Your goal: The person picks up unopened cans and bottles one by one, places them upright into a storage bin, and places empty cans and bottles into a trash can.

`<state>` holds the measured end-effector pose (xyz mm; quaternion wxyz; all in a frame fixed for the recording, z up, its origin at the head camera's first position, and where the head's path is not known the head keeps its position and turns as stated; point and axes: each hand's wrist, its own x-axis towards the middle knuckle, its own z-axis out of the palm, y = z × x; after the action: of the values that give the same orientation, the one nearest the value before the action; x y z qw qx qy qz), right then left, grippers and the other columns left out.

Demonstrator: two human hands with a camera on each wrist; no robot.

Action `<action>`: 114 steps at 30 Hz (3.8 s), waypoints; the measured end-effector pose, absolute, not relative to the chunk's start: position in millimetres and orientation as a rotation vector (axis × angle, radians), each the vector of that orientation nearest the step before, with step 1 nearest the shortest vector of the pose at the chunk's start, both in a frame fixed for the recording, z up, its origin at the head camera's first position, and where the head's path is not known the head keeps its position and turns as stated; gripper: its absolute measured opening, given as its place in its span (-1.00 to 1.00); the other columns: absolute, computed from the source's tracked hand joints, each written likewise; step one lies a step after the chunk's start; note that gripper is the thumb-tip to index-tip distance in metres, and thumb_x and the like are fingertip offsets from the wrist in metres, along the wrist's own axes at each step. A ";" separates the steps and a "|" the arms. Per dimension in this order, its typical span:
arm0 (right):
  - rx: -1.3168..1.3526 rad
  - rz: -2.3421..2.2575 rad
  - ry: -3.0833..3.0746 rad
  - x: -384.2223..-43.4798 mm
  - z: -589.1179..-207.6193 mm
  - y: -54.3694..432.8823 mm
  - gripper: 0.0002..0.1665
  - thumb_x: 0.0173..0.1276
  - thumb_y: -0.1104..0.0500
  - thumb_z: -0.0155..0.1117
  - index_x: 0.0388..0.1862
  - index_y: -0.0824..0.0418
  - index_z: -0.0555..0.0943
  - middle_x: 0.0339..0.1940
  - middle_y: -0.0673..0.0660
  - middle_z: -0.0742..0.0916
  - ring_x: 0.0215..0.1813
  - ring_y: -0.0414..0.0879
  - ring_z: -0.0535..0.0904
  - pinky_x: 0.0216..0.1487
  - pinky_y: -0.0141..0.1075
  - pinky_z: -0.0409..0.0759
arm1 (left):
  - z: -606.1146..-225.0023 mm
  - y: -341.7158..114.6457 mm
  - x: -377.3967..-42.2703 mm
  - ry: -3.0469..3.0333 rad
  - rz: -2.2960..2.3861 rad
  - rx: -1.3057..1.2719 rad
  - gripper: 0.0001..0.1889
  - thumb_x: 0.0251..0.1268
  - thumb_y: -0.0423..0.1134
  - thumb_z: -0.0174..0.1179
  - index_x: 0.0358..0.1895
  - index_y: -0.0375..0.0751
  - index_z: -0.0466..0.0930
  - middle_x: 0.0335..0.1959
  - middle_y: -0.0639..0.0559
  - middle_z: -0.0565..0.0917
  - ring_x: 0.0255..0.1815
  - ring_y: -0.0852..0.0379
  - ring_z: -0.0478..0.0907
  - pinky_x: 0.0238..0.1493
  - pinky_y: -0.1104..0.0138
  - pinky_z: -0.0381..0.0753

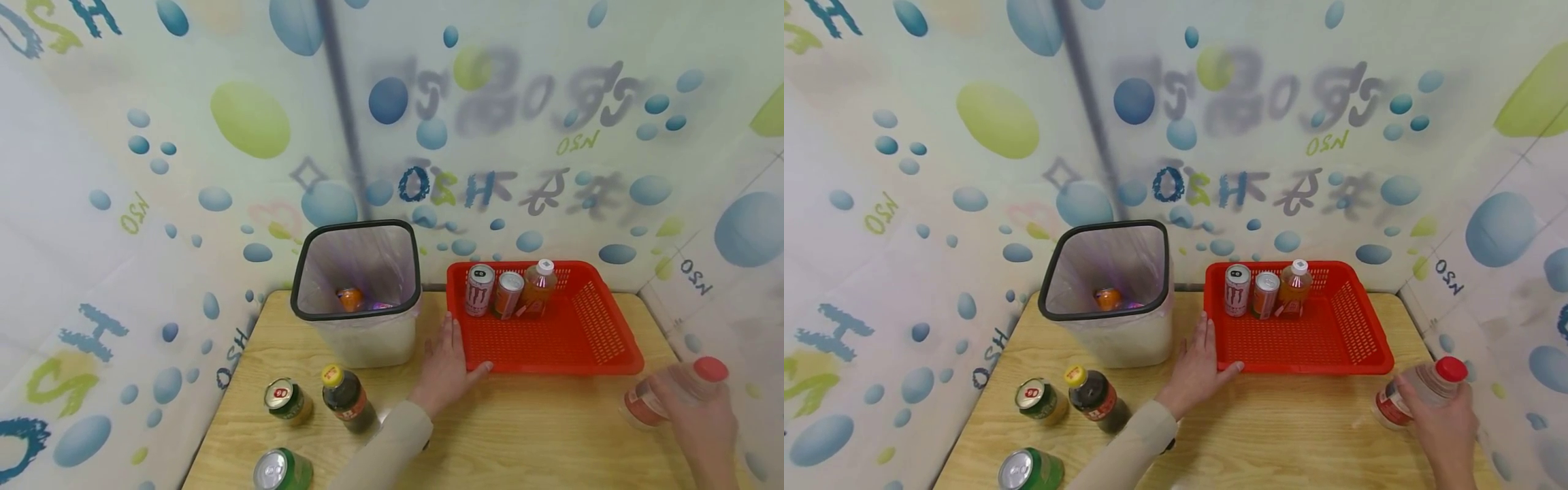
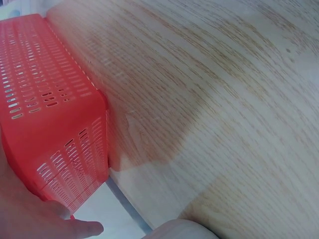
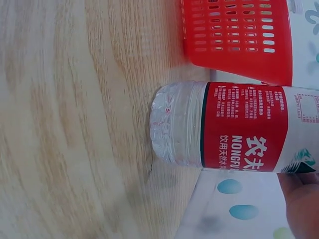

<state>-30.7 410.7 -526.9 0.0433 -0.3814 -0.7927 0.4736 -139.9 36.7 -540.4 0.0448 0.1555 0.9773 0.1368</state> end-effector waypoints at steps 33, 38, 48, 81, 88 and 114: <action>-1.200 0.938 -2.477 -1.3 -454.2 399.8 0.28 0.47 -0.24 0.27 0.72 0.15 -0.36 0.71 0.38 -0.09 0.68 0.35 -0.13 0.58 0.32 -0.06 | -542.0 36.5 -139.9 2.985 0.452 0.477 0.15 0.32 0.54 0.02 0.69 -0.25 -0.09 0.73 -0.14 -0.20 0.71 -0.10 -0.15 0.55 -0.14 0.17; -1.073 0.857 -2.402 -1.4 -438.4 397.0 0.28 0.45 -0.07 0.36 0.71 -0.17 -0.41 0.74 0.22 -0.08 0.71 0.22 -0.15 0.61 0.25 -0.12 | -541.9 36.1 -139.9 3.001 0.420 0.489 0.15 0.32 0.56 -0.02 0.68 -0.25 -0.05 0.73 -0.15 -0.17 0.71 -0.10 -0.12 0.54 -0.12 0.21; -0.975 0.937 -2.344 -11.0 -418.0 390.8 0.36 0.37 -0.04 0.47 0.65 -0.45 -0.42 0.75 0.00 -0.09 0.71 0.09 -0.15 0.62 0.24 -0.15 | -544.0 35.6 -140.3 3.004 0.444 0.496 0.14 0.35 0.53 0.00 0.68 -0.28 -0.10 0.73 -0.17 -0.20 0.71 -0.11 -0.15 0.55 -0.13 0.18; -0.628 1.311 -2.295 -85.8 -409.1 370.2 -0.14 0.39 -0.02 0.43 0.59 -0.25 0.27 0.39 -0.11 0.54 0.18 -0.31 0.34 0.14 -0.41 0.42 | -540.1 35.4 -139.5 2.968 0.469 0.473 0.14 0.35 0.52 0.01 0.69 -0.24 -0.13 0.73 -0.12 -0.23 0.71 -0.08 -0.16 0.56 -0.13 0.15; -0.543 1.382 -2.387 -110.3 -408.8 370.8 -0.35 0.41 -0.15 0.38 0.39 -0.29 0.34 0.12 -0.29 0.61 0.13 -0.33 0.42 -0.01 -0.27 0.41 | -539.5 35.0 -139.6 2.965 0.464 0.475 0.14 0.35 0.52 0.02 0.69 -0.25 -0.11 0.73 -0.12 -0.24 0.72 -0.08 -0.18 0.57 -0.13 0.13; -0.255 1.213 -2.721 -191.5 -433.5 369.4 0.07 0.37 -0.43 0.27 0.48 0.30 0.21 0.41 0.48 0.47 0.36 0.48 0.36 0.22 0.48 0.40 | -541.6 35.0 -141.2 2.983 0.471 0.485 0.15 0.34 0.54 -0.01 0.70 -0.24 -0.14 0.73 -0.13 -0.23 0.72 -0.08 -0.18 0.57 -0.10 0.14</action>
<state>-191.5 369.4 -433.5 0.0758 -0.0850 -0.9074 0.4046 -141.2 35.0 -541.6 0.0417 0.1584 0.9744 0.1538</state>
